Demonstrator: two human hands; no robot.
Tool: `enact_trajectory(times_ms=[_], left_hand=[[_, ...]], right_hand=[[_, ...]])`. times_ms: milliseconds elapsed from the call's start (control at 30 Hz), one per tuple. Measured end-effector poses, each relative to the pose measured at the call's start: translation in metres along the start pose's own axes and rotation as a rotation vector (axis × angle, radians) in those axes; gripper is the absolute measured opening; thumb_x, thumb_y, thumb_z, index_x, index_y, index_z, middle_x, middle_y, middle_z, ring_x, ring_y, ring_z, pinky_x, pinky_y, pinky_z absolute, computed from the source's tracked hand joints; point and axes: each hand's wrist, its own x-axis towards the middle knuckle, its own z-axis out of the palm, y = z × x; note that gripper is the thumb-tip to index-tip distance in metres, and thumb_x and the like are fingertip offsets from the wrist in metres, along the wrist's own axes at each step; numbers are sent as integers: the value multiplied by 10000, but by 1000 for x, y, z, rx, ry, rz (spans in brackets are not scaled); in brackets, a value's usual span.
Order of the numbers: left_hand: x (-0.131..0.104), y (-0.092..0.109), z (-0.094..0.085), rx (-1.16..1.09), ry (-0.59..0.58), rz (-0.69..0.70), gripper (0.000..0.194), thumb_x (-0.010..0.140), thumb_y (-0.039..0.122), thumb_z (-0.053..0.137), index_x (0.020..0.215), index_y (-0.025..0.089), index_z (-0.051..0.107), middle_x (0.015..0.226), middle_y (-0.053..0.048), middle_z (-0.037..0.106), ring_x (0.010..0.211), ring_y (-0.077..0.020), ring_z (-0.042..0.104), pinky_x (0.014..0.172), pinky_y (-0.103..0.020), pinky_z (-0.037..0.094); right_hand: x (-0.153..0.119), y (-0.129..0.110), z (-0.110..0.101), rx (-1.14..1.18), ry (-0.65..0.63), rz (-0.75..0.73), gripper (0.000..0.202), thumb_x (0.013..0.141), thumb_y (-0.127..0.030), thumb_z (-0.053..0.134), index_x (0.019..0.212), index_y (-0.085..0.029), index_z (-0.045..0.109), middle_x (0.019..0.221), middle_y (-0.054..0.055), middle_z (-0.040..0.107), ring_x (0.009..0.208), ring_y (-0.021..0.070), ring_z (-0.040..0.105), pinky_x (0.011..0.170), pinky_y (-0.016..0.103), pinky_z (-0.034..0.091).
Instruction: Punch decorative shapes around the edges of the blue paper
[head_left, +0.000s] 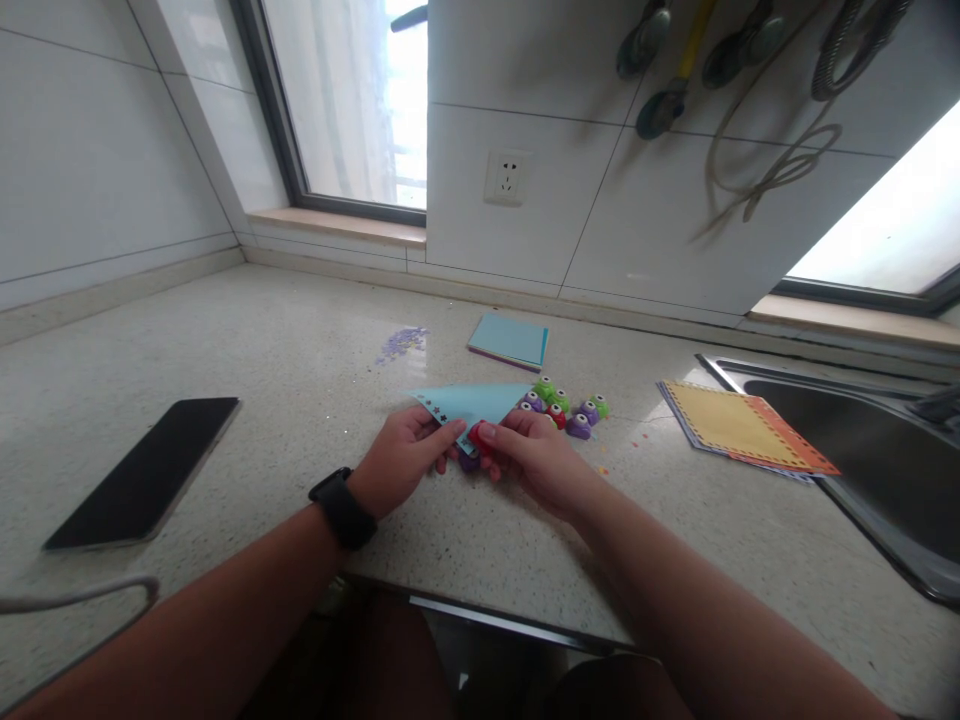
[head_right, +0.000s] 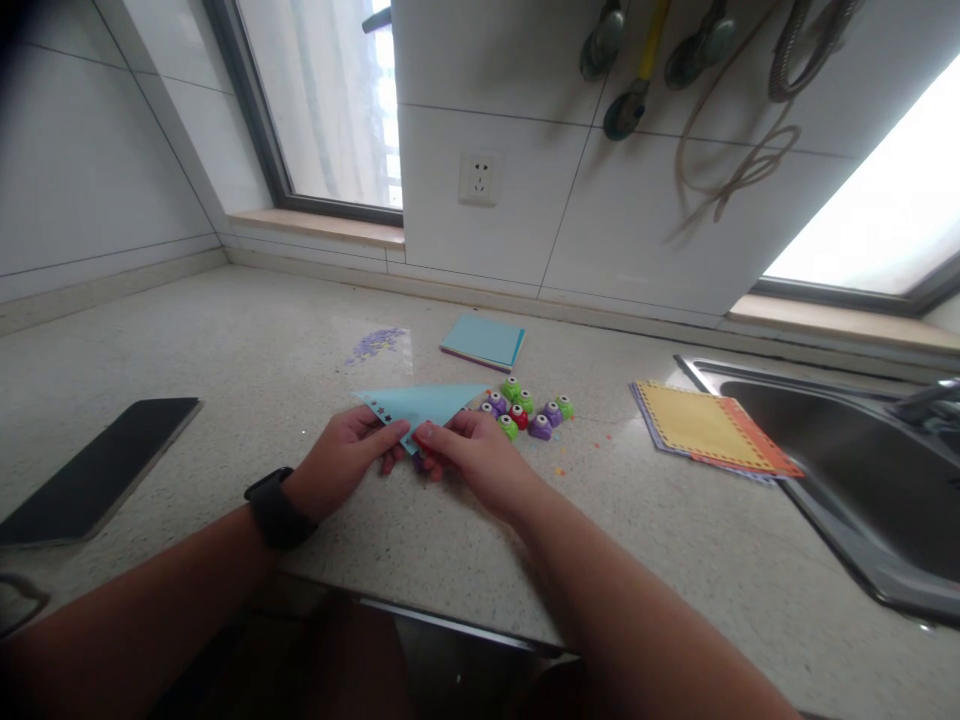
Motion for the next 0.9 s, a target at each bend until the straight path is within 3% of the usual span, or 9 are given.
enact_trajectory(times_ms=[900], left_hand=[[1,-3,-1,-3,2,-1,291,825,422,740,755,153,653,603,8,653,485,-101,547,482,-236,436]], right_hand=[[0,0,0,-53,9,-9,335,832,-455,776,749,-150,666,703,20,632,592,113,543,578,268,419]])
